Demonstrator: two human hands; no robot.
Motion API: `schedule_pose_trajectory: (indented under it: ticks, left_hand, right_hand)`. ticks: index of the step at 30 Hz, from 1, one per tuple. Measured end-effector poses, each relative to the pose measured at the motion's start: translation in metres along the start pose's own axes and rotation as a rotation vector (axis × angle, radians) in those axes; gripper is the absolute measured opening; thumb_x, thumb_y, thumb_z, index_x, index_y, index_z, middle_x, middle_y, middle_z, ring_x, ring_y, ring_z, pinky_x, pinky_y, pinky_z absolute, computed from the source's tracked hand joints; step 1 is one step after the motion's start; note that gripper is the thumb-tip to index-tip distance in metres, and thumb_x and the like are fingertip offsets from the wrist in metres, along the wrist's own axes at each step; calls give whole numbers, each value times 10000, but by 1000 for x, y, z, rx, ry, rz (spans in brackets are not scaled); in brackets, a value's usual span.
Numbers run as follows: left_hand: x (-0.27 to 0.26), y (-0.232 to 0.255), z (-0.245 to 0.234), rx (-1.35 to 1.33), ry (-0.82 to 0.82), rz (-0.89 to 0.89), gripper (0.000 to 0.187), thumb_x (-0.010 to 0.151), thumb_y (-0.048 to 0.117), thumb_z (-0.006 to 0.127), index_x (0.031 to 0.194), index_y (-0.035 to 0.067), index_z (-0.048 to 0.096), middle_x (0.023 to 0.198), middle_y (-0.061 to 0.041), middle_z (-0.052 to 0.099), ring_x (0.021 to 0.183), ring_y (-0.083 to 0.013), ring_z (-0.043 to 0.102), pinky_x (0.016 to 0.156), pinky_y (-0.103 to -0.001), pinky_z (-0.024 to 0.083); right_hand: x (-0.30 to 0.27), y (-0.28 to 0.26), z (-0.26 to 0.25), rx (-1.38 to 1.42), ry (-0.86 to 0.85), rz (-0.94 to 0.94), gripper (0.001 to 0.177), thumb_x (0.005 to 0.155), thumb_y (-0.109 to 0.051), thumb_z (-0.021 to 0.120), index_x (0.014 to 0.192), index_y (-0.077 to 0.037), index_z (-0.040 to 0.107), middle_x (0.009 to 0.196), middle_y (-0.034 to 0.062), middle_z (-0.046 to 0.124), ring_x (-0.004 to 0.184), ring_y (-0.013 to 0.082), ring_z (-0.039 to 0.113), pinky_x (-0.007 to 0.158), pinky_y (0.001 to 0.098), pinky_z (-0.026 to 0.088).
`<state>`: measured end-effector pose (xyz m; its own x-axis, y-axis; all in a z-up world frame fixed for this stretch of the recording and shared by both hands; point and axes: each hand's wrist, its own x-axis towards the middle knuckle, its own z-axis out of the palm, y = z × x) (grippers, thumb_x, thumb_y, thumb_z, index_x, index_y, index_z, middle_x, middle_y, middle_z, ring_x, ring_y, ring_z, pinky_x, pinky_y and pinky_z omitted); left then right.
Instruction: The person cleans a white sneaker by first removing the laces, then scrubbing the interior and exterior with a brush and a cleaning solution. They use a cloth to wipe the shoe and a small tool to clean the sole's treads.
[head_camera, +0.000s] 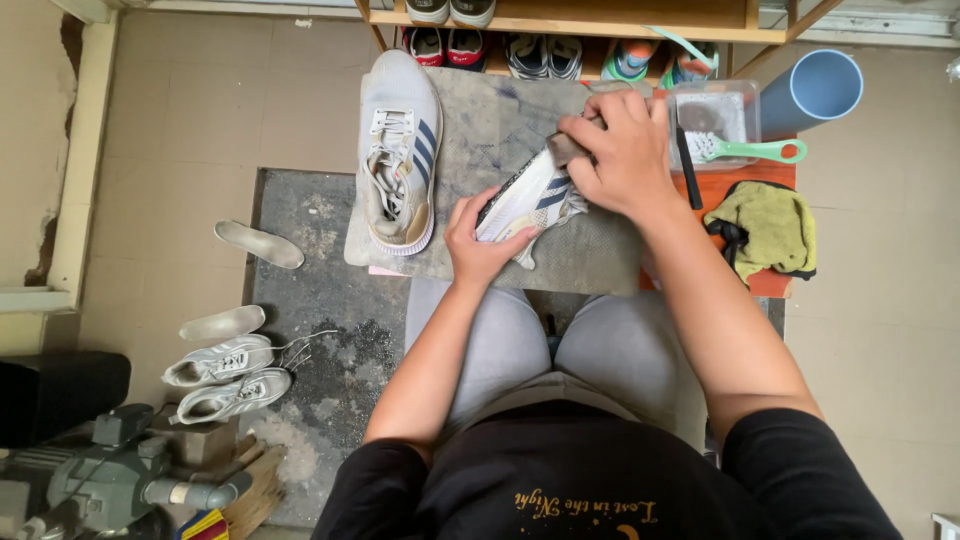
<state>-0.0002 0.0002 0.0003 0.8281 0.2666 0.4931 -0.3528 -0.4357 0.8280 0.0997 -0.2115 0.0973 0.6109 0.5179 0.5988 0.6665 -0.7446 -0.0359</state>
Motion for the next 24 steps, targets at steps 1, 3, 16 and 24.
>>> schedule_pose_trajectory:
  ticks: [1,3,16,24]
  left_hand:
    - [0,-2,0,3,-3,1,674,653,382,978,1205,106,705,1018,-66,674,915,-183,665,813,-305,541]
    - [-1,-6,0,-4,-19,-26,664,653,356,983,1209,116,710,1035,-67,689,939,-188,669,845,-307,539]
    - [-4,-11,0,-42,-24,-63,577,730,308,947,1224,121,712,1028,-45,679,944,-168,653,810,-289,529]
    - [-1,-14,1,-30,-28,-109,528,763,309,914,1217,124,719,1016,-51,668,943,-169,655,828,-280,517]
  right_hand:
    - [-3,12,6,2,2,4,311,822,-237,572,1079,-203,744,1043,38,578,954,272,513,734,421,283]
    - [-9,34,17,-52,-20,246,372,868,-315,491,1073,-87,701,1030,144,572,962,314,487,741,452,345]
    - [-18,40,17,-79,65,372,378,851,-226,515,1148,-83,702,1030,138,534,961,326,477,684,447,330]
    - [-8,-3,22,-16,-119,252,383,875,-301,454,1156,-143,660,1070,111,579,983,277,495,829,475,402]
